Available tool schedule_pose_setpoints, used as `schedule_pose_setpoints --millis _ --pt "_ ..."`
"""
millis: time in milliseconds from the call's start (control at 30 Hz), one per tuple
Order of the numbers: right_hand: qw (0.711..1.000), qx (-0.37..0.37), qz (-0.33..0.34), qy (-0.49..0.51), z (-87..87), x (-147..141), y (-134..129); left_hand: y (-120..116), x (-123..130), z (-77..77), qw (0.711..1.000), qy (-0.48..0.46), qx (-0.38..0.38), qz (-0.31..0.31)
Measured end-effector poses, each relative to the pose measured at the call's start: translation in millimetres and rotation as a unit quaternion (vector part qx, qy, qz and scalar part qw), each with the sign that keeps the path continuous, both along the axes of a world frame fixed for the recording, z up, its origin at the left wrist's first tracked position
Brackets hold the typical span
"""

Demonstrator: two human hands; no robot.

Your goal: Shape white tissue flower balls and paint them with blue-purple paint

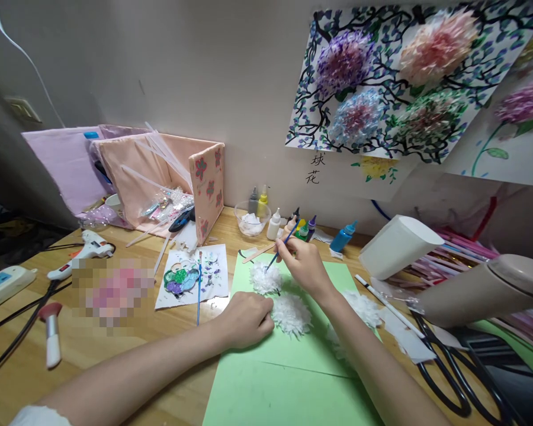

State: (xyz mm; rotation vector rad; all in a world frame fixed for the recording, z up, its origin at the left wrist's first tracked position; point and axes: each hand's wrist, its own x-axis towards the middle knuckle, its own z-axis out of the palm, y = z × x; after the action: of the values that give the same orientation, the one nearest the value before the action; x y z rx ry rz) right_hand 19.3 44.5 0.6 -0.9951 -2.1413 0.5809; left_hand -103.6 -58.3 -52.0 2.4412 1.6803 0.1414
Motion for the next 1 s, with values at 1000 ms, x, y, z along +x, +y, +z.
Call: schedule_pose_setpoints --millis 1000 --pt "0.998 0.027 0.036 -0.045 1.6 2.0 0.4 0.3 2.0 4.3 1.000 -0.007 -0.008 0.008"
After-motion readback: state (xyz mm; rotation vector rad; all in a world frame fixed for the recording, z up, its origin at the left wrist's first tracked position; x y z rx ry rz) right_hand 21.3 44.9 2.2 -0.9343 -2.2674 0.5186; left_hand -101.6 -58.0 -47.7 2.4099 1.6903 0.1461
